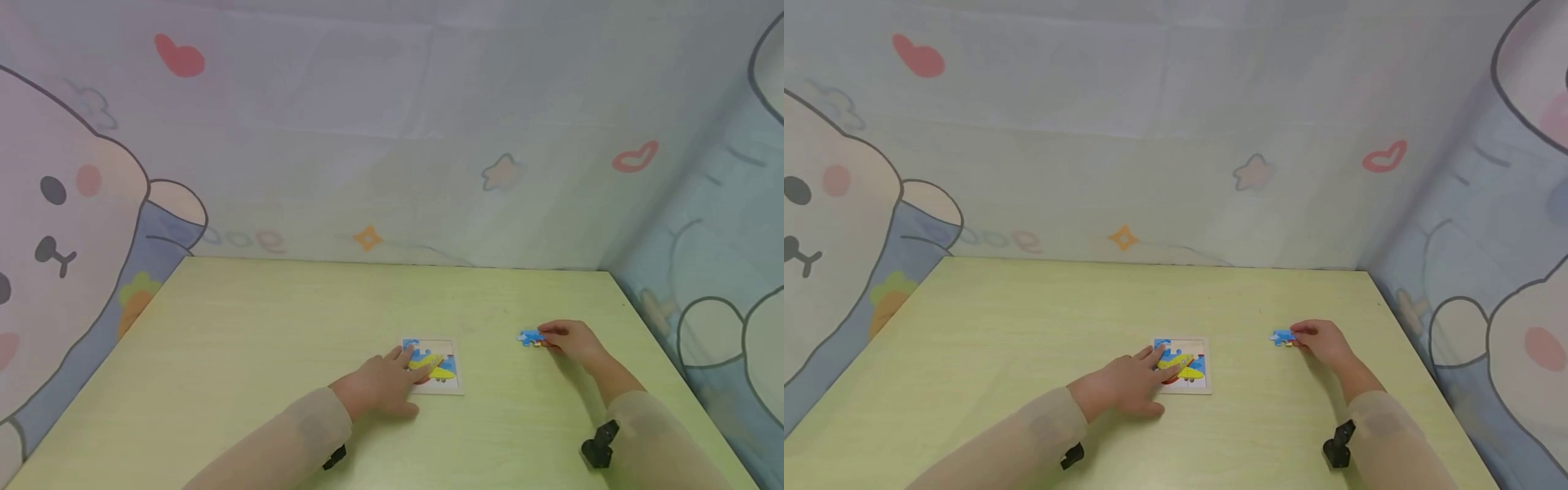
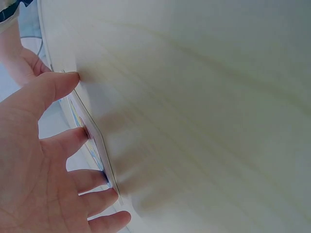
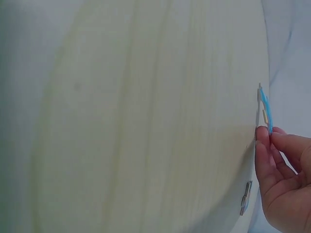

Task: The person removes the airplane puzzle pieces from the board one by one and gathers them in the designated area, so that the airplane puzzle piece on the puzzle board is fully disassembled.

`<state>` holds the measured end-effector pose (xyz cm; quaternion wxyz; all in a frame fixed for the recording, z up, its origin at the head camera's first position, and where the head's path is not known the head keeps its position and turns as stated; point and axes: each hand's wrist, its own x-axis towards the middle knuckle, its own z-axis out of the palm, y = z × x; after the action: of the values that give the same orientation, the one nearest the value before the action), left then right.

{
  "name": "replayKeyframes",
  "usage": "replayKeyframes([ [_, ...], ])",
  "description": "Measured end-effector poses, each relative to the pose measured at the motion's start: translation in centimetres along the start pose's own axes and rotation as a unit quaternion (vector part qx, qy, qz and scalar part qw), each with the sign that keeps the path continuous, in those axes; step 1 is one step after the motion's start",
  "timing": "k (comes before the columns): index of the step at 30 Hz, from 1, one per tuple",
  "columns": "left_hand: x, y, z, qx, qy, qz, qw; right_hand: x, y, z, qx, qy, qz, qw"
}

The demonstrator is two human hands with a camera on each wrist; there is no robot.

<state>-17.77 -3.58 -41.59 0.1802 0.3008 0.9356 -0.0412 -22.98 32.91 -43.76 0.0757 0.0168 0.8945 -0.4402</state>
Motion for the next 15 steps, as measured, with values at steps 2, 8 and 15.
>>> replayKeyframes([
  [2,0.04,0.01,0.00,0.001,-0.001,-0.001,1.0000,0.02,0.05,-0.15,0.004,-0.001,-0.001,1.0000],
  [8,-0.04,0.08,-0.19,0.000,-0.007,-0.003,1.0000,-0.02,0.24,-0.53,0.019,-0.010,-0.007,0.9997],
  [15,-0.11,0.08,-0.25,-0.008,-0.009,-0.002,0.9999,0.01,0.29,-0.62,0.034,-0.005,0.012,0.9993],
])
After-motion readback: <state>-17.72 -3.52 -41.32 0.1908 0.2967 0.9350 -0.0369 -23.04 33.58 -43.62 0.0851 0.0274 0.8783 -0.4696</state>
